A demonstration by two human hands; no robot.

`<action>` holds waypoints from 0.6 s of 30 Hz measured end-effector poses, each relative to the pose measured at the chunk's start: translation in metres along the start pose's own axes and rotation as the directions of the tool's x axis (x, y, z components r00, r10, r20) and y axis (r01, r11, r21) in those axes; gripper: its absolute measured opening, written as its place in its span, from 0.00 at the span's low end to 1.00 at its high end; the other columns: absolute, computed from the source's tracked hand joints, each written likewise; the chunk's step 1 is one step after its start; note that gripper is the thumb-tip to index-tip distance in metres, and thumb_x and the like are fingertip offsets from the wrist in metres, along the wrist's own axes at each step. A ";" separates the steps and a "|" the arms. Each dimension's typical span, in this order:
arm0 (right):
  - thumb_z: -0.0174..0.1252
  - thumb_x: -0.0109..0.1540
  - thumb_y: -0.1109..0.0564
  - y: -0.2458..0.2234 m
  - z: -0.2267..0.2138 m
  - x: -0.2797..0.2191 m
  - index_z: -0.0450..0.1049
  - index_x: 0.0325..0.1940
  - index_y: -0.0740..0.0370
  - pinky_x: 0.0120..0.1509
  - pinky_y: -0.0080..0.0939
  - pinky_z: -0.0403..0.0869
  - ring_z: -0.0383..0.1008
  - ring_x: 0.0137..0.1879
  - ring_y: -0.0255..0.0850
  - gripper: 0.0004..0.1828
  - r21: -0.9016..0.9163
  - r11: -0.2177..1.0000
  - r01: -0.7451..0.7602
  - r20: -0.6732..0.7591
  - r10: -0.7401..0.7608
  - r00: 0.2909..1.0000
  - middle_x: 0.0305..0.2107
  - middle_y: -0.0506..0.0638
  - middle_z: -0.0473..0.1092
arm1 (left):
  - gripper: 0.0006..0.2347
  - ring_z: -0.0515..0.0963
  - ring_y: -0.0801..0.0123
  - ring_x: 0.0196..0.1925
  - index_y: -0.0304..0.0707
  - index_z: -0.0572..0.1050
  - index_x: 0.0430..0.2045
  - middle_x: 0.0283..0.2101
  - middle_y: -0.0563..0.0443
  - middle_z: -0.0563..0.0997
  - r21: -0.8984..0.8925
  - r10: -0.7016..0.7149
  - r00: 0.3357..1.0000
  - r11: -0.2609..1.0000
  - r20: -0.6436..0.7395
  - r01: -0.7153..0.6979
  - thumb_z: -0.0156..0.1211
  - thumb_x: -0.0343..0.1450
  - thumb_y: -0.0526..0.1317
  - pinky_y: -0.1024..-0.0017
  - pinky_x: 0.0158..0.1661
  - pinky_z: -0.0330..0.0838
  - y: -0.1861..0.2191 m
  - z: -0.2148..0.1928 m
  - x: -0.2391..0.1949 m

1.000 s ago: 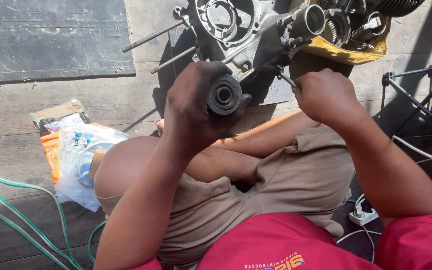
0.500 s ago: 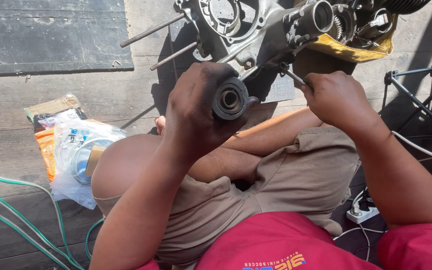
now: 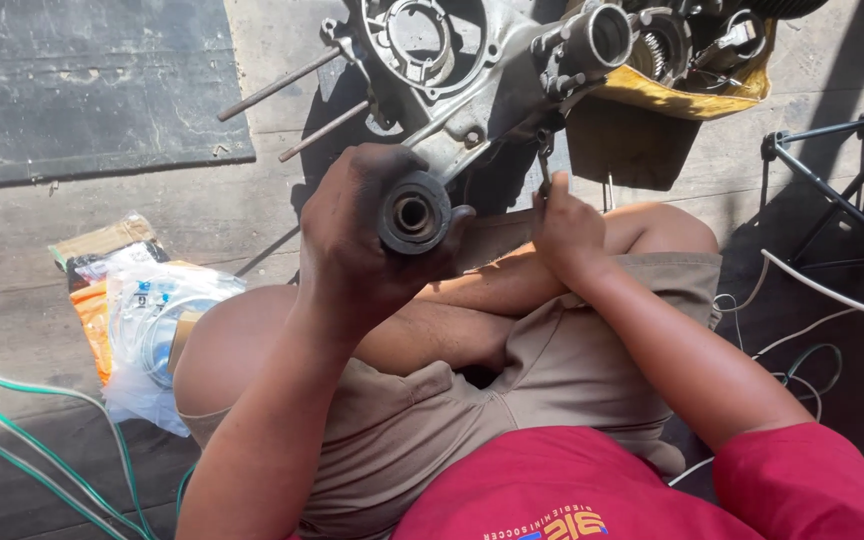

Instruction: Using a wrench to loosen or tighten bolts on a motorcycle engine casing while sitting on the floor.

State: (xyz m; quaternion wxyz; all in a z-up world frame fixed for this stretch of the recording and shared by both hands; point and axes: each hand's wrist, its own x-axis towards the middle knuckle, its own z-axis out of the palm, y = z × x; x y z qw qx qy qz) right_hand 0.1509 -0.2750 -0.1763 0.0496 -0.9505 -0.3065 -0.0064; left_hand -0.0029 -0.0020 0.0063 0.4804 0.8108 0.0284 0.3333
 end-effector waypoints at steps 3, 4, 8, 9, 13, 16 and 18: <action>0.53 0.68 0.47 -0.004 0.028 0.005 0.47 0.66 0.74 0.39 0.66 0.73 0.78 0.36 0.69 0.36 0.022 0.986 -0.164 0.282 0.151 0.947 0.37 0.72 0.74 | 0.20 0.79 0.59 0.35 0.32 0.72 0.44 0.39 0.45 0.78 0.005 -0.009 1.000 1.000 0.001 0.009 0.79 0.64 0.34 0.64 0.38 0.74 0.000 0.002 -0.002; 0.53 0.68 0.47 -0.006 0.035 0.003 0.47 0.66 0.74 0.39 0.66 0.73 0.78 0.36 0.69 0.36 0.023 0.985 -0.172 0.288 0.159 0.945 0.37 0.72 0.74 | 0.20 0.79 0.59 0.35 0.32 0.72 0.44 0.39 0.45 0.78 0.002 -0.013 1.000 1.000 0.010 0.013 0.79 0.64 0.34 0.64 0.38 0.74 -0.001 0.002 -0.006; 0.57 0.66 0.45 -0.014 0.033 0.015 0.49 0.64 0.80 0.35 0.61 0.73 0.76 0.31 0.67 0.39 0.144 0.974 -0.176 0.261 0.134 0.956 0.33 0.71 0.72 | 0.19 0.77 0.60 0.34 0.29 0.72 0.42 0.37 0.45 0.77 0.028 -0.017 1.000 0.999 -0.009 0.017 0.78 0.64 0.35 0.65 0.38 0.74 -0.002 0.002 -0.003; 0.55 0.67 0.46 -0.016 0.025 0.017 0.49 0.64 0.79 0.35 0.60 0.73 0.77 0.31 0.66 0.37 0.142 0.970 -0.195 0.321 0.141 0.937 0.30 0.69 0.73 | 0.18 0.76 0.61 0.33 0.29 0.72 0.42 0.36 0.45 0.77 0.023 -0.031 0.999 0.999 -0.008 0.031 0.77 0.64 0.34 0.66 0.37 0.74 0.000 0.002 -0.002; 0.53 0.68 0.51 -0.018 0.008 0.017 0.51 0.62 0.82 0.34 0.63 0.71 0.75 0.29 0.69 0.32 0.225 0.962 -0.155 0.283 0.088 0.955 0.26 0.71 0.73 | 0.19 0.76 0.62 0.34 0.31 0.71 0.42 0.37 0.45 0.77 -0.006 -0.051 0.999 0.999 -0.012 0.051 0.76 0.63 0.32 0.67 0.38 0.73 -0.001 0.003 -0.004; 0.49 0.67 0.61 -0.024 -0.008 0.007 0.67 0.46 0.68 0.41 0.62 0.68 0.73 0.36 0.66 0.07 0.478 0.868 -0.135 0.165 0.062 0.984 0.32 0.66 0.73 | 0.19 0.76 0.62 0.34 0.31 0.71 0.41 0.36 0.46 0.77 0.028 -0.041 0.999 0.999 -0.032 0.042 0.77 0.63 0.34 0.66 0.37 0.73 -0.005 0.004 -0.005; 0.50 0.65 0.56 -0.025 0.002 -0.007 0.70 0.42 0.61 0.45 0.60 0.69 0.72 0.42 0.62 0.07 0.334 0.942 -0.028 0.272 -0.068 0.960 0.39 0.58 0.71 | 0.19 0.77 0.59 0.34 0.31 0.72 0.42 0.38 0.44 0.77 0.020 -0.018 0.999 1.000 -0.032 0.019 0.76 0.63 0.34 0.65 0.39 0.74 -0.006 0.004 -0.005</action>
